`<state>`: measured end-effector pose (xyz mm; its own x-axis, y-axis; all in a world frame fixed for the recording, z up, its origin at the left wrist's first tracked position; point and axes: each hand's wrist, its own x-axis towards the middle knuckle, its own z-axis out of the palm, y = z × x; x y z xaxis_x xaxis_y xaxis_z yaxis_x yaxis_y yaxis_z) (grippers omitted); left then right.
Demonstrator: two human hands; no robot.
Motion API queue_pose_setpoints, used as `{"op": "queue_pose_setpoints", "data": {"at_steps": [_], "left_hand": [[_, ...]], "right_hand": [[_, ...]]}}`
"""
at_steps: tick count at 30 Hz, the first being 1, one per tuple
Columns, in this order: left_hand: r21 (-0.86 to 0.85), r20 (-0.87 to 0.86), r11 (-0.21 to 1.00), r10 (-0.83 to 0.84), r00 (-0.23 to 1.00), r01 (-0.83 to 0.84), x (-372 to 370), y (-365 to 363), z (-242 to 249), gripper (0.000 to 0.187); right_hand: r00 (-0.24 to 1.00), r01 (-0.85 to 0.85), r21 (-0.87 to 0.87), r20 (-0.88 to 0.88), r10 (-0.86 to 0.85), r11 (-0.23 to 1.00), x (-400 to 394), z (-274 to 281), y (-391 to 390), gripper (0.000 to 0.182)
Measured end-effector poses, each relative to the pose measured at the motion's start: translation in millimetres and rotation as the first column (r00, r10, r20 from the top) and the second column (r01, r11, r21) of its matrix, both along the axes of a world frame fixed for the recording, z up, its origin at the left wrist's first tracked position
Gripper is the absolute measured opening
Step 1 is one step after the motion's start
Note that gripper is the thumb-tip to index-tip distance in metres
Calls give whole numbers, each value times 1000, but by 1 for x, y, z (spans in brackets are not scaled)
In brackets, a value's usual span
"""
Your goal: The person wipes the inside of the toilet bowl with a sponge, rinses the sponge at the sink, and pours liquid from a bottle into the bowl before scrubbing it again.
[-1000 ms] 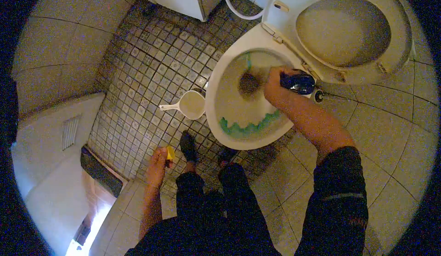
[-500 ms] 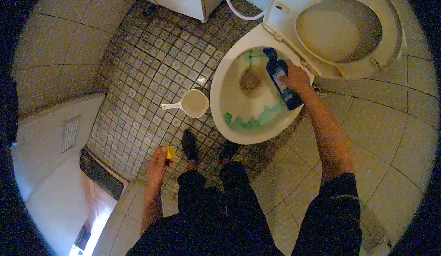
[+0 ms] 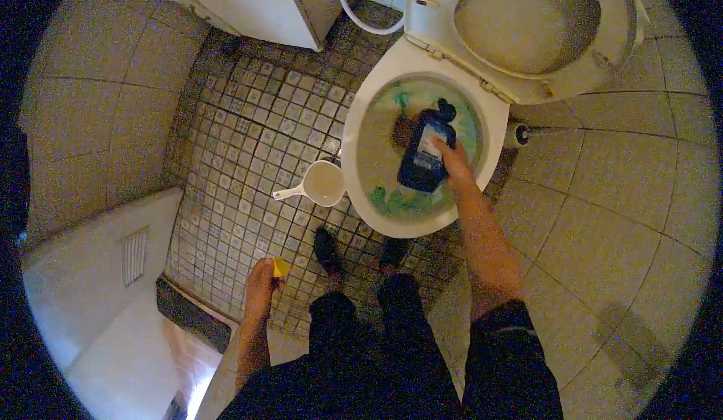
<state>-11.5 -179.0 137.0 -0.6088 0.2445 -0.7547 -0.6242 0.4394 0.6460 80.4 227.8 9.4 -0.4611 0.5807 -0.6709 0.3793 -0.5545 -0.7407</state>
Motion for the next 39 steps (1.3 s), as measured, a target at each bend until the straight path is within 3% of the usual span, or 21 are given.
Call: {"op": "queue_pose_setpoints", "data": {"at_steps": [3,6,10,12,14,15,16,18,19,20,22,23,25,26,28,29,31,32,37,38,39], "left_hand": [[3,2,1000,-16,1000,16,-3,3,1,29],[28,4,999,-43,999,43,-3,-1,-6,31],[-65,59,993,-95,994,99,2,-7,-15,34],[-57,72,995,-80,994,85,4,-8,-15,34],[-41,88,997,-67,994,70,5,-7,-15,34],[-51,80,996,-66,995,70,6,-5,-15,33],[-61,72,996,-65,995,70,6,-4,-15,33],[-46,76,998,-29,997,32,7,-4,-19,31],[-31,80,999,9,997,-6,9,-4,-20,29],[-30,85,1000,9,996,-7,8,-3,-19,29],[-23,75,993,-114,991,116,5,0,-15,32],[-18,78,993,-114,990,116,7,1,-16,32],[-5,105,996,-83,991,84,10,3,-20,32],[-2,106,997,-83,991,83,11,5,-19,32],[5,80,995,-96,992,96,12,7,-17,32],[9,81,995,-96,992,96,13,8,-16,32],[14,70,999,-35,997,34,16,10,-17,30],[17,74,999,-33,997,31,16,11,-16,30],[14,44,1000,-27,999,26,16,13,-11,29],[14,50,1000,-20,999,20,17,11,-12,29],[15,39,1000,-22,999,21,17,8,-13,30]], "right_hand": [[971,212,-73,-97,-218,975,-24,-25,9,40],[938,228,-58,-255,-236,972,-41,-52,22,38],[961,212,-49,-170,-217,976,-64,-53,8,39],[987,88,11,-135,-86,996,-68,-54,3,41],[963,-228,55,-132,234,972,-65,-52,0,51],[927,-348,211,-69,369,913,-63,-49,-3,60],[927,-348,211,-69,369,914,-59,-46,-3,60],[638,-765,155,54,768,625,-50,-36,0,71],[480,-877,92,185,858,471,-48,-33,-2,65],[478,-878,88,188,858,470,-43,-28,-2,65],[95,-992,-60,179,979,108,-47,21,-12,65],[95,-992,-63,183,978,108,-42,24,-11,65],[-320,-947,-71,151,935,-313,-35,25,-8,62],[-321,-947,-73,154,934,-313,-34,21,-5,62],[-542,-841,-110,163,825,-530,-36,14,3,61],[-542,-840,-113,165,824,-530,-39,8,5,61],[-858,-508,-243,229,460,-826,-54,6,2,58],[-860,-505,-249,227,457,-827,-59,8,4,58],[-965,-125,-460,264,0,-879,-76,32,9,41],[-966,-117,-460,258,-6,-880,-72,36,8,41],[-818,-409,-475,569,83,-779,-64,41,6,33]]}}
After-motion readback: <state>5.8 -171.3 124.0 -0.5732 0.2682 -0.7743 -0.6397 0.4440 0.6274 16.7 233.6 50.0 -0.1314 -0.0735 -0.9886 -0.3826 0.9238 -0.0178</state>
